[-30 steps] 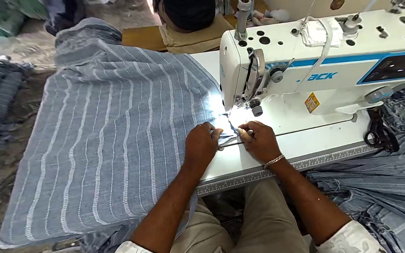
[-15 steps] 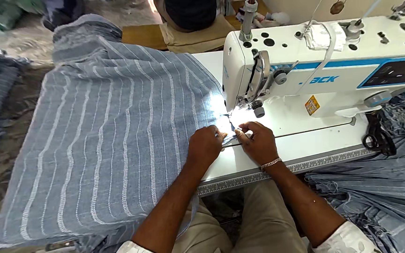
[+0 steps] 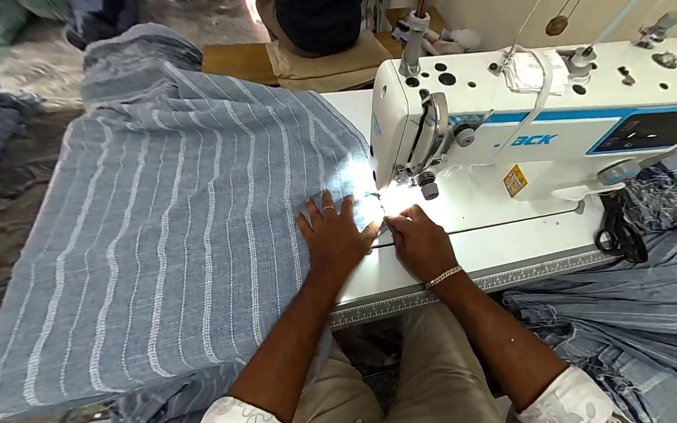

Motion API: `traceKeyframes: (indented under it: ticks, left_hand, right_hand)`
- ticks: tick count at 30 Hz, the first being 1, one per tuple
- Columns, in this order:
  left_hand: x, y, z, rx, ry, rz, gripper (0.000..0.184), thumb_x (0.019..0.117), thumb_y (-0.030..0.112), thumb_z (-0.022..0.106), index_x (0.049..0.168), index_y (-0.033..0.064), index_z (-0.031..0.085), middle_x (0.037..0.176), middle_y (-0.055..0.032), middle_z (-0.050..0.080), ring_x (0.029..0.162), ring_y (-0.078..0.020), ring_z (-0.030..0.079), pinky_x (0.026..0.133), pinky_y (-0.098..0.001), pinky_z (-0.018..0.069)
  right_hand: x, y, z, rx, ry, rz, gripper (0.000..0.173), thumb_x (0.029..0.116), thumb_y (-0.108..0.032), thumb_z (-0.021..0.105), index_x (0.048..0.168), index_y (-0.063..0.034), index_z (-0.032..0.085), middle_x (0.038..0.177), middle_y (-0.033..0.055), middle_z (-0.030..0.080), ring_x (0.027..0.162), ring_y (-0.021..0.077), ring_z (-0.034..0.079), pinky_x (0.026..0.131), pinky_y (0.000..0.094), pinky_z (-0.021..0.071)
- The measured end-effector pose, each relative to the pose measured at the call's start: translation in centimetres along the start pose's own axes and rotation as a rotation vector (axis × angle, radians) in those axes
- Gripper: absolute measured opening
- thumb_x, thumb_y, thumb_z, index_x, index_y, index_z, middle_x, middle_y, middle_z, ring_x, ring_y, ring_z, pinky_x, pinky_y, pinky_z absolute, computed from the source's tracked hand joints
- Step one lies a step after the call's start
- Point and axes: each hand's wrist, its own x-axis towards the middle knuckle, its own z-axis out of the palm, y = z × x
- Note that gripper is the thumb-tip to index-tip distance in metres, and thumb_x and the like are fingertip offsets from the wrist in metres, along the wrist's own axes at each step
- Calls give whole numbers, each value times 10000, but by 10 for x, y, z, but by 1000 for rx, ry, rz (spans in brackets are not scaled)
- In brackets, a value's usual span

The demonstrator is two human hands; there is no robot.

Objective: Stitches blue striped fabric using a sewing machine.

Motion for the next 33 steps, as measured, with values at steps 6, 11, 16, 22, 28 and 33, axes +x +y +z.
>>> traceKeyframes:
  ticks: [6, 11, 16, 22, 28, 33]
  left_hand:
    - [40, -5, -1, -13, 18, -17, 852, 907, 762, 517, 1561, 219, 460, 1688, -187, 256, 1561, -473, 151, 1195, -748, 73]
    - [43, -4, 2, 13, 31, -45, 885, 894, 820, 461, 1565, 243, 453, 1687, -159, 276, 1563, -464, 159, 1195, -747, 67]
    - [44, 1, 1, -4, 40, -50, 847, 914, 785, 485, 1552, 229, 470, 1682, -163, 289, 1564, -468, 152, 1196, -749, 52]
    - [1, -21, -21, -17, 44, 79, 531, 963, 507, 645, 1287, 88, 685, 1385, -247, 592, 1333, -491, 504, 1003, -714, 434]
    - [-42, -20, -52, -85, 18, -15, 319, 1056, 295, 553, 958, 13, 667, 806, -221, 664, 792, -445, 675, 643, -638, 509]
    - [-43, 56, -32, -340, -138, 458, 260, 1038, 235, 587, 1156, 46, 721, 1083, -157, 717, 1008, -325, 706, 904, -571, 567]
  right_hand:
    - [8, 43, -35, 114, -193, -41, 331, 1053, -166, 528, 1348, -88, 659, 1341, 169, 617, 1165, 296, 656, 982, 477, 557]
    - [-37, 121, -141, -73, 106, 356, 432, 1084, -279, 504, 1439, -40, 565, 1329, 252, 639, 1176, 439, 651, 976, 651, 516]
    - [-65, 159, -111, -330, -28, 414, 729, 889, 34, 654, 1565, 21, 382, 1571, 273, 430, 1350, 530, 507, 1072, 859, 237]
    - [-66, 171, -102, -292, -77, 454, 586, 983, -42, 562, 1555, -41, 435, 1602, 189, 429, 1478, 495, 355, 1072, 872, 176]
    - [-48, 116, -98, 62, 180, 415, 442, 1045, -228, 553, 1393, 43, 565, 1413, 296, 555, 1274, 441, 581, 1039, 630, 476]
    - [6, 31, -58, 1290, -375, 403, 402, 1043, -245, 608, 1391, -91, 481, 995, 86, 708, 779, 155, 711, 676, 316, 619]
